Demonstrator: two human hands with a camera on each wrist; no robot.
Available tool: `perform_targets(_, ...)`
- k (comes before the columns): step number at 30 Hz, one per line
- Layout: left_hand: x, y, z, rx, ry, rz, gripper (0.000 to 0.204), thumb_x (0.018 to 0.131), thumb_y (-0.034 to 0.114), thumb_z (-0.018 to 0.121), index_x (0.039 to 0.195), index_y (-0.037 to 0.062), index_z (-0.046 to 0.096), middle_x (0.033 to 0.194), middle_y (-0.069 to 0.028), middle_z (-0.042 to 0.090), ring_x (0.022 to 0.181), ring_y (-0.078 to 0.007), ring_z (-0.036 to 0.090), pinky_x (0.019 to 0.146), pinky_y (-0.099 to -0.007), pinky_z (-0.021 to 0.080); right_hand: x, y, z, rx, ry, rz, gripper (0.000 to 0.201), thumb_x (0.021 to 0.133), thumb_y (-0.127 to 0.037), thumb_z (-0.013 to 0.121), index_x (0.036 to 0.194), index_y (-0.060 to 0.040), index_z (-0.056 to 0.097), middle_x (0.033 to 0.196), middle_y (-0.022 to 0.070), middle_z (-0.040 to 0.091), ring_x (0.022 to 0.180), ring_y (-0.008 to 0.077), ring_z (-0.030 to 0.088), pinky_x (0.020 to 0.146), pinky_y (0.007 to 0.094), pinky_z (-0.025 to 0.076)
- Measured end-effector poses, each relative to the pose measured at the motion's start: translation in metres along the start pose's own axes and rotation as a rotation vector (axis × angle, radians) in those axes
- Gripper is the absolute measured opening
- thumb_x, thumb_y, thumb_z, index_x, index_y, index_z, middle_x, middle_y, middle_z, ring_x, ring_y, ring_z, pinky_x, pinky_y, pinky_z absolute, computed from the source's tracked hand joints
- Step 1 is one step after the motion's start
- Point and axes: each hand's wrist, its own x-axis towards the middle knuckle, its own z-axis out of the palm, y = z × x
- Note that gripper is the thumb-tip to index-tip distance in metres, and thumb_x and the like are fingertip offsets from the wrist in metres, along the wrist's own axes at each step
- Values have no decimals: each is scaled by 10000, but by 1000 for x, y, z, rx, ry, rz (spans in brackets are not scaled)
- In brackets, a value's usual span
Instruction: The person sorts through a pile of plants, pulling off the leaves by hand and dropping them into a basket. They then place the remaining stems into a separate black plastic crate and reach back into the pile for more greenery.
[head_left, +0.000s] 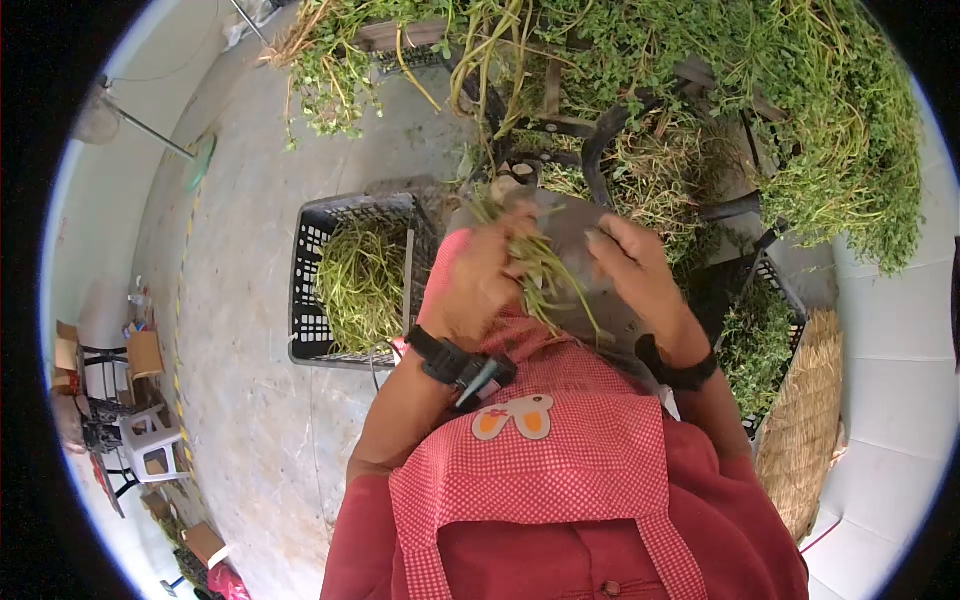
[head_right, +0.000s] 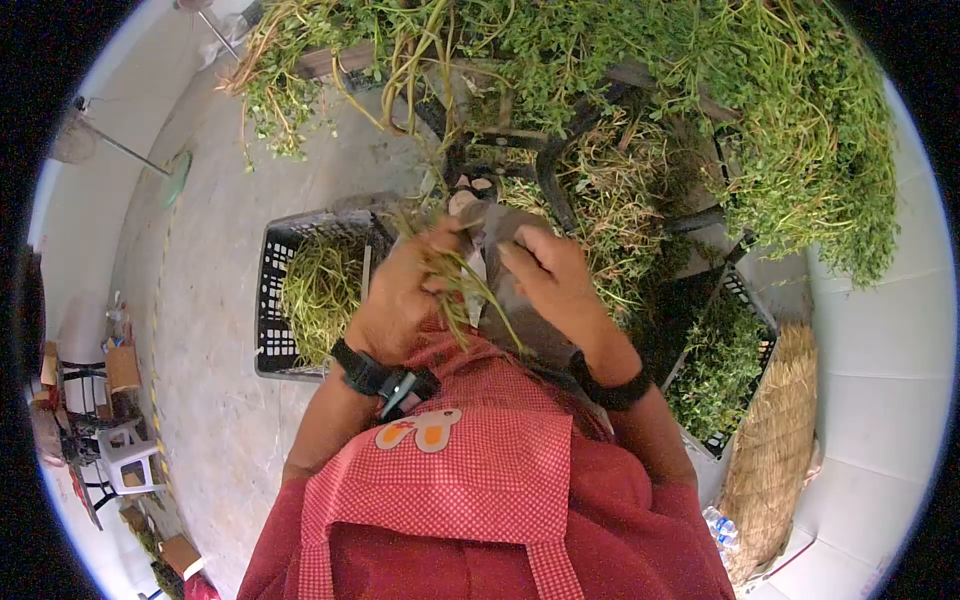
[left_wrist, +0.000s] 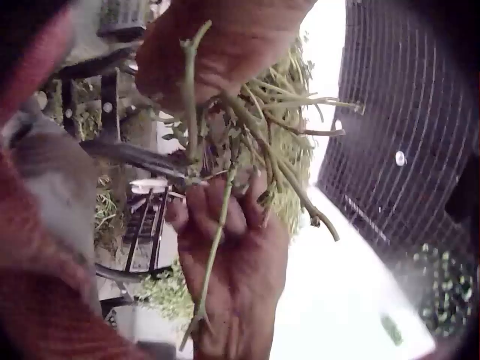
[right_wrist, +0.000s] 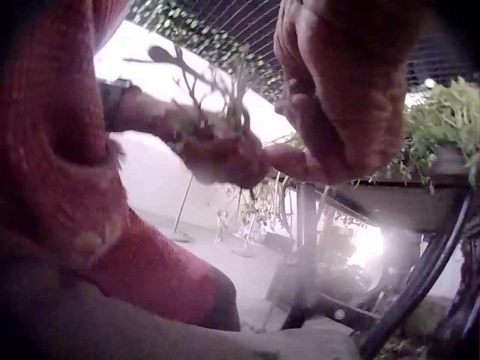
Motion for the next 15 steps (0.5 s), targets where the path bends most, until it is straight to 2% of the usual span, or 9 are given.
perform_targets(1,-1,5,-3,56,14,83,148,905,202,528,890,62,576,568,30,475,398,-53,327,341,-195,221,-5,1,-7,276,-179,127,181,818,-182,589,844,-3,576,648,190,542,540,313,555,518,346,432)
perform_targets(2,-2,9,-7,114,33,165,151,913,208,515,891,68,569,561,33,461,397,-54,314,342,-194,215,-9,4,-15,276,-177,124,181,818,-182,589,844,-3,576,648,190,542,540,313,555,518,346,432)
perform_targets(4,-12,26,-3,-348,127,-113,167,935,239,469,868,98,529,547,38,408,392,-57,271,344,-189,197,-13,12,-27,-260,-125,-28,168,781,-152,614,881,-19,590,642,145,553,587,302,573,547,344,434)
perform_targets(5,-15,25,-4,-347,131,-108,167,935,239,469,868,98,529,547,38,408,392,-57,271,344,-189,197,-12,19,-31,-256,-128,-32,168,781,-152,614,881,-19,590,642,145,553,587,302,573,547,344,434)
perform_targets(6,-16,21,-3,-378,107,-130,172,938,244,463,850,106,515,547,38,400,391,-56,267,344,-188,204,-6,19,-34,-415,72,-182,163,769,-148,625,865,-18,599,651,133,561,601,295,573,560,341,437)
perform_targets(8,-7,13,-12,-432,44,-145,179,943,251,454,841,113,508,564,32,405,398,-56,264,346,-183,222,-9,10,-42,-386,195,-33,160,746,-153,653,787,-3,618,693,124,581,603,283,563,565,342,437)
perform_targets(9,-9,11,-12,-435,51,-152,179,943,251,454,841,113,508,564,32,405,398,-56,264,346,-183,222,-14,-1,-37,-384,189,-24,160,746,-153,653,787,-3,618,693,124,581,603,283,563,565,342,437)
perform_targets(11,-7,12,-7,-349,55,-94,187,939,263,467,854,101,511,604,26,437,435,-53,310,351,-181,241,-19,-17,-24,-172,-55,-38,166,752,-168,652,759,-3,632,707,133,598,589,290,556,550,344,429)
perform_targets(15,-9,5,1,-362,115,-30,172,930,249,490,876,87,516,669,17,485,489,-51,362,365,-176,259,-16,2,21,-20,-55,-100,197,747,-205,666,855,-41,671,679,139,592,563,256,556,515,325,408)
